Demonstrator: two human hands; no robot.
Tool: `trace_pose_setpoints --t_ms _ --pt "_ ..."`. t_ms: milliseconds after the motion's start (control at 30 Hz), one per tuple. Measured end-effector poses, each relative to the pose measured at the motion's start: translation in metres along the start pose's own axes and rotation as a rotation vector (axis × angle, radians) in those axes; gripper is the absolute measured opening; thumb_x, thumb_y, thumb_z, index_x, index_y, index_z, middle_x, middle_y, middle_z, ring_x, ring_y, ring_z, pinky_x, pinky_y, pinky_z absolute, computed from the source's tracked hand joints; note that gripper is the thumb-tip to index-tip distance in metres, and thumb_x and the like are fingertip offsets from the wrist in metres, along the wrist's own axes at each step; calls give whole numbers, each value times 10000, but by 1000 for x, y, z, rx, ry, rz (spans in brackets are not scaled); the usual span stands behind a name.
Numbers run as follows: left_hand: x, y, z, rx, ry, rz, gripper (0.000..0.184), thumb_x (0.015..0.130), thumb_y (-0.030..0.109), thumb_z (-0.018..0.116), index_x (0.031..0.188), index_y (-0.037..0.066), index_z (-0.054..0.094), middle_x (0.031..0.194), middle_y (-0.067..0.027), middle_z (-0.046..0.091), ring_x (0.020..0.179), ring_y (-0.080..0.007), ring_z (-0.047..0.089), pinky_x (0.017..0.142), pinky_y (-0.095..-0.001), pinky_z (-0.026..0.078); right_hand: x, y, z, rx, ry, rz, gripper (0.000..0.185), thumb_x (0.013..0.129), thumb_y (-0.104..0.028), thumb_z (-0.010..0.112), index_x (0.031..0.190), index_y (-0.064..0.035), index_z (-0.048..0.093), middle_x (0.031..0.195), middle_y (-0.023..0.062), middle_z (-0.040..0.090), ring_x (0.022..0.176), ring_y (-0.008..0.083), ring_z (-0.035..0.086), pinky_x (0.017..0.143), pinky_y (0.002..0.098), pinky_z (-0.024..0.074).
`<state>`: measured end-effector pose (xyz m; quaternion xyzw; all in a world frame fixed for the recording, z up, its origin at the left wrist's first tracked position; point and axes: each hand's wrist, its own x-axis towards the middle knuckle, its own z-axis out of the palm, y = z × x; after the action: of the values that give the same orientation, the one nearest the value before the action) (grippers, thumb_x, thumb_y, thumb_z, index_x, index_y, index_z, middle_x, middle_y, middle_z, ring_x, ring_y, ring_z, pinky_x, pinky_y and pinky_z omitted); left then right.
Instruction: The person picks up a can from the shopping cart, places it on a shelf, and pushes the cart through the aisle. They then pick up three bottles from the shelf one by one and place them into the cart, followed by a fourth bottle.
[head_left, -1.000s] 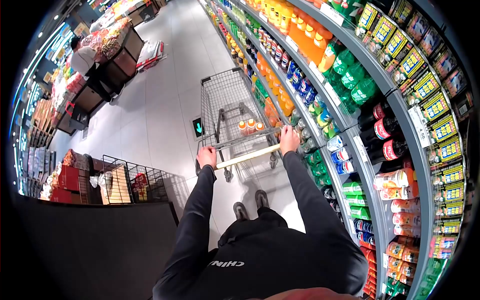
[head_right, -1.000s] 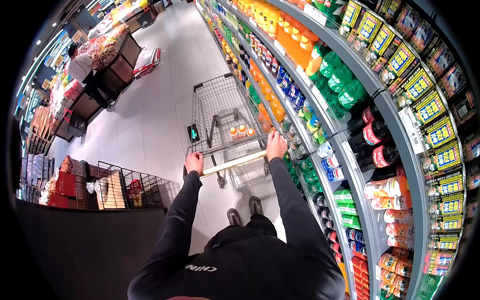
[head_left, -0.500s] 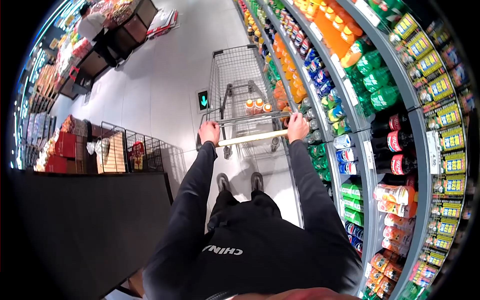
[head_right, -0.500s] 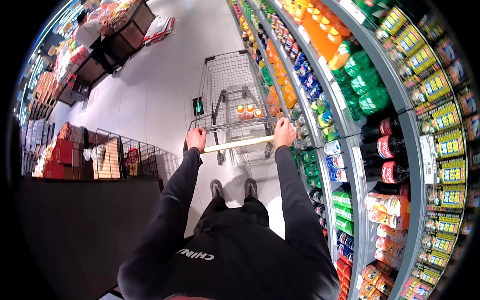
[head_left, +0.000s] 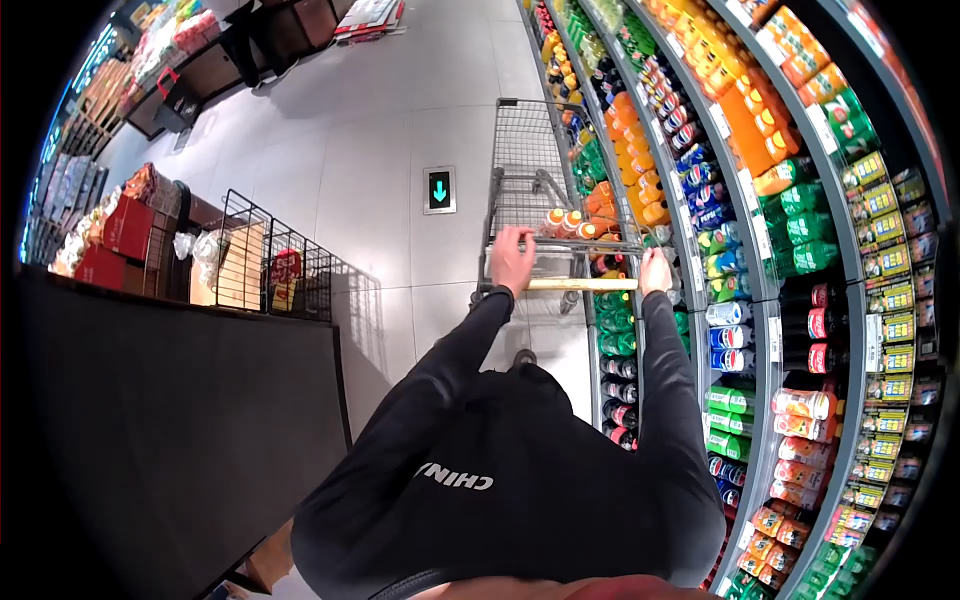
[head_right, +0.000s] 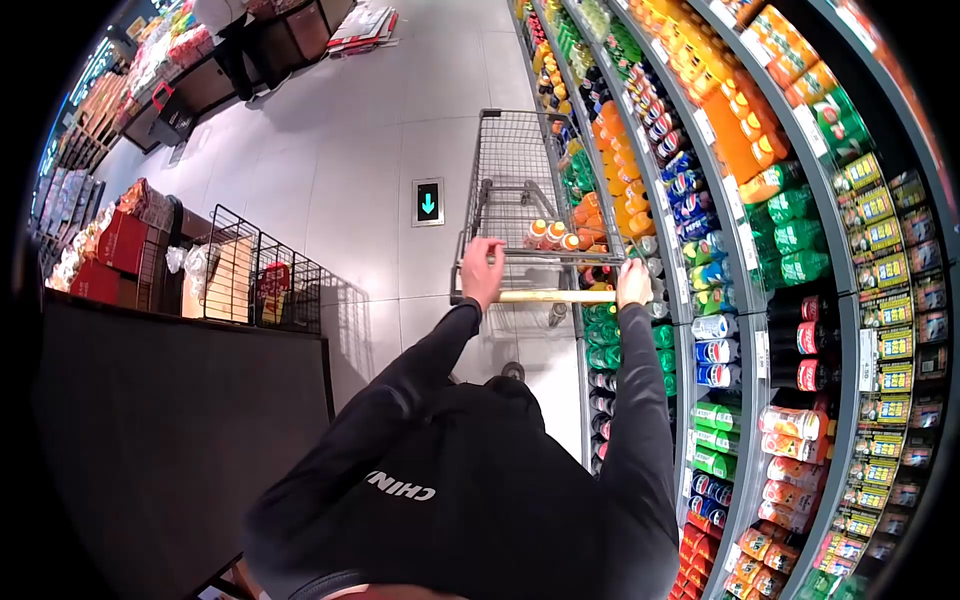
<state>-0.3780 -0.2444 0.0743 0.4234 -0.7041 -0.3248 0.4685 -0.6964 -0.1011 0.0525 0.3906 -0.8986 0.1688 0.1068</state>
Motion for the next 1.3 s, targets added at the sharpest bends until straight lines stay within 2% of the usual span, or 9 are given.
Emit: trace_pose_setpoints --t_ms 300,367,433,500,600,867,967,1067,1300 --pt "-127 -76 -135 -527 -548 -478 210 1009 199 604 1110 32 681 972 -60 695 827 -158 635 774 -294 522 -175 -254 6 857 209 228 195 1029 -186 571 944 -16 614 750 121 630 666 208 580 637 340 482" --pt "-190 -192 -159 -529 -525 -925 231 1022 200 577 1145 40 690 975 -51 710 843 -122 653 751 -288 543 -206 -308 -20 833 -292 -6 160 990 -194 608 965 -42 649 756 132 642 669 252 619 616 373 484" --pt "-233 -268 -196 -439 -304 -1207 227 1016 184 566 1154 53 690 938 -65 709 834 -144 674 711 -281 547 -221 -341 -15 699 -577 -485 156 948 -218 632 958 -66 665 759 146 645 685 323 640 613 420 491" --pt "-268 -325 -225 -205 -250 -1014 261 996 204 582 1197 57 661 964 -53 695 834 -160 668 705 -274 534 -246 -363 7 779 -729 -727 205 950 -270 603 920 -73 649 757 165 643 697 378 635 621 461 496" --pt "-257 -302 -260 -911 471 -1541 341 966 295 619 1241 94 613 1043 -44 649 920 -166 655 734 -276 522 -293 -360 73 617 -1007 -982 289 976 -328 546 855 -73 610 733 173 628 688 390 633 618 502 486" --pt "-272 -339 -270 -659 346 -1768 352 980 304 556 1258 89 577 977 -118 671 748 -232 661 609 -345 561 -270 -354 213 484 -1622 -282 325 936 -271 510 956 -22 719 754 116 738 615 247 708 590 388 564" --pt "-256 -363 -276 -539 -24 -1635 463 967 297 589 1380 92 545 1133 -173 701 947 -322 697 764 -408 570 -218 -377 252 682 -1594 55 281 917 -206 515 884 3 699 735 115 736 534 197 677 483 350 523" --pt "-214 -368 -309 470 -867 -760 488 959 319 596 1393 99 554 1183 -167 705 1025 -335 691 838 -453 553 -176 -414 279 668 -1361 202 310 924 -222 488 913 18 685 719 122 724 556 221 677 500 376 524" --pt "-58 -409 -322 669 -808 -608 452 905 316 662 1287 78 614 990 -139 737 881 -271 712 754 -413 569 -112 -476 293 941 -1439 206 307 934 -222 528 978 48 667 744 149 707 540 223 651 503 343 523"
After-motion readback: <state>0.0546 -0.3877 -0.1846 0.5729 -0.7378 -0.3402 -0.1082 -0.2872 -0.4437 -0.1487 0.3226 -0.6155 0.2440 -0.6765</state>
